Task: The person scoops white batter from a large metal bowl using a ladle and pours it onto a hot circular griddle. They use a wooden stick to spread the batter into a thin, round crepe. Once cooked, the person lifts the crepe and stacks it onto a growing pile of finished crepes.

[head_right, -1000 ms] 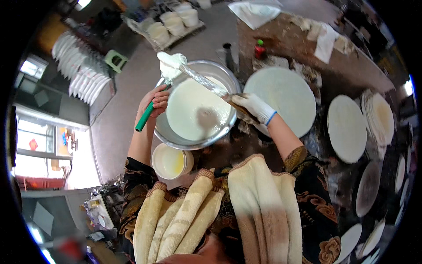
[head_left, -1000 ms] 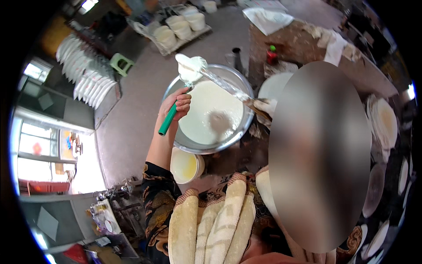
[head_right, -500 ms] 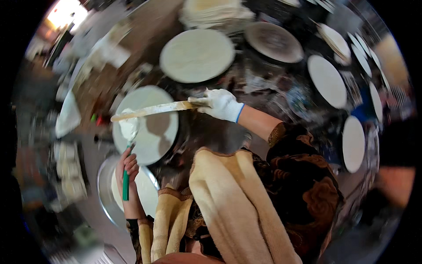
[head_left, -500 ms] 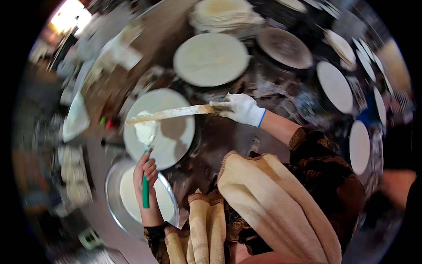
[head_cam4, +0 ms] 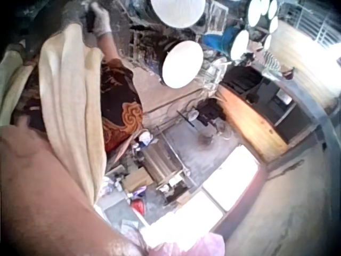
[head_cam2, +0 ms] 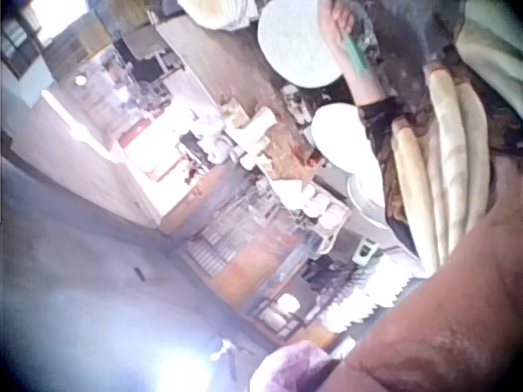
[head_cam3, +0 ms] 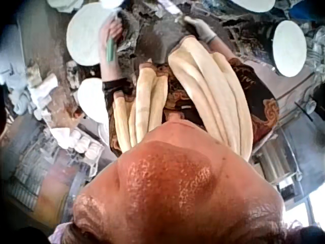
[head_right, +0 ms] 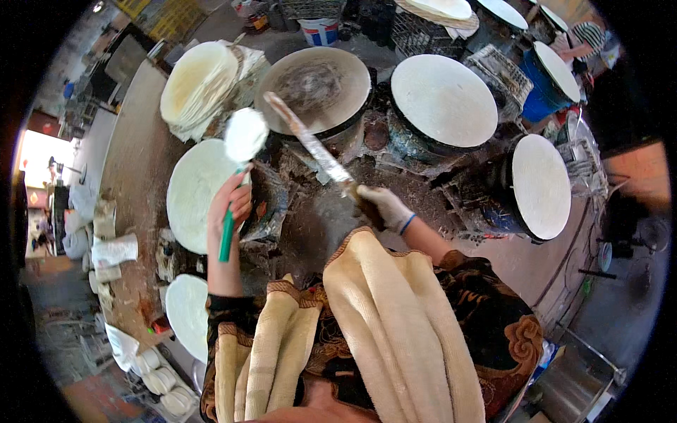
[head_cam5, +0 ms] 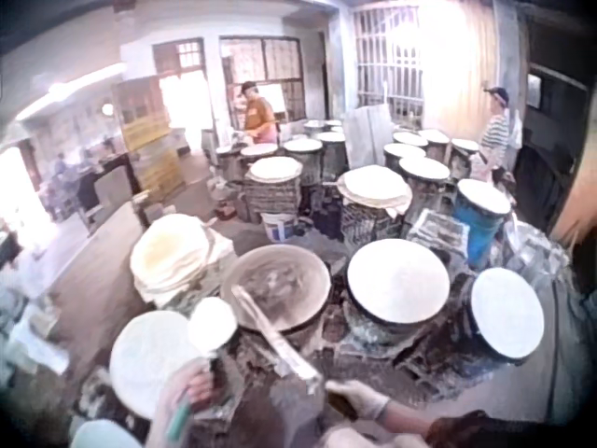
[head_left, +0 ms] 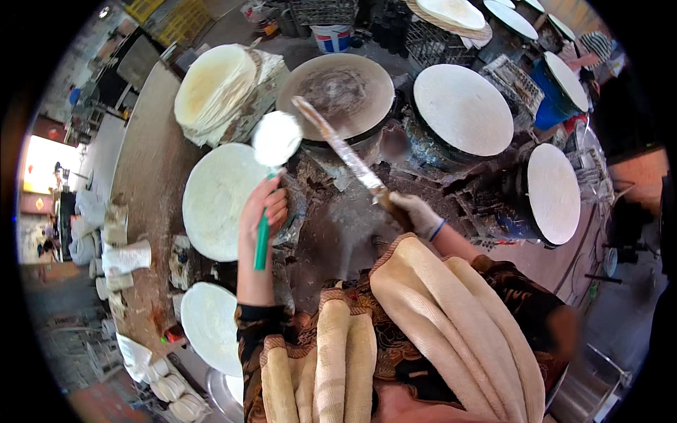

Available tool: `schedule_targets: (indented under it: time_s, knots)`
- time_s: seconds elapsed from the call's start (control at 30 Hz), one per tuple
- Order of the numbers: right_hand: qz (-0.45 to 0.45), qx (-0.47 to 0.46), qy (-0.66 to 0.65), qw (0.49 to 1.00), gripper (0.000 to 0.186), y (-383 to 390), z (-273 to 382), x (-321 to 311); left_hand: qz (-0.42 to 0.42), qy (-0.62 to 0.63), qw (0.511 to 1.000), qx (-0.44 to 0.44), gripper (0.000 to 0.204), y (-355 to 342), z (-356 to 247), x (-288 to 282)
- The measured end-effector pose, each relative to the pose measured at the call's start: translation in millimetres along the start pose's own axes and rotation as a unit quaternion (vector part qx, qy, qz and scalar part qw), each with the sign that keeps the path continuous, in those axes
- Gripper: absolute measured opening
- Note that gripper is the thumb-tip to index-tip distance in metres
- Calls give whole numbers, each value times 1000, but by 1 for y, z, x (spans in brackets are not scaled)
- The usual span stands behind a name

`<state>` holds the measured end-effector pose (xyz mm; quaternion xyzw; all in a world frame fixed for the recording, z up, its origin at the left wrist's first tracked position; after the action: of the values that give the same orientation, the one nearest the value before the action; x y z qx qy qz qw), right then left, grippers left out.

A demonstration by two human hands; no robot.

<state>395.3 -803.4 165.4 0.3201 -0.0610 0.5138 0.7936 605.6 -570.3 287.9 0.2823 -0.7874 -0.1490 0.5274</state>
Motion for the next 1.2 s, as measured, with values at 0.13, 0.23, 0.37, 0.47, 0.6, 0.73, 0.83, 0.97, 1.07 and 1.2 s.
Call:
schedule_targets:
  time_s: [0.13,0.23,0.37,0.47,0.6,0.73,0.83,0.97,1.07,1.2]
  knots:
    - [30,-24,-165,986,39,-32,1,11,78,-2,985,-156,15,-125,-3,17]
    - [-77,-87,-90,989,39,-65,11,-16,73,-87,975,-189,9,-197,-11,36]
    - [-231,-93,-24,968,41,-82,43,-38,44,-194,953,-230,5,-281,-27,54]
    - [-291,-119,-26,949,44,-103,31,-49,2,-269,948,-173,9,-338,-39,55]
    - [-346,-85,42,933,43,-106,24,-50,-82,-485,871,-16,12,-392,-64,67]
    - [-376,-121,173,902,44,-84,46,-40,-89,-554,822,90,27,-404,-116,64]
    - [-371,-161,274,872,47,-88,49,-47,-66,-714,529,454,50,-380,-165,62]
    - [-309,-86,269,908,52,-115,88,-15,8,-859,357,368,57,-373,-177,50]
    - [-287,-141,259,912,55,-159,92,6,3,-863,336,378,62,-371,-184,39]
    - [-255,-94,225,936,52,-210,101,43,-79,-855,344,380,62,-367,-202,24]
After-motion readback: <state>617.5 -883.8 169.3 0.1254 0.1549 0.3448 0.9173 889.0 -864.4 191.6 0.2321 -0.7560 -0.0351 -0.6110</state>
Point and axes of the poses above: each hand's wrist, its own y-axis away from the middle knuckle, its own x-axis out of the palm, z = x × y, the point moved 5 cm from there along -y, towards the middle knuckle, and after that the axes turned 13 degrees about -x, right-handed, at the moved point
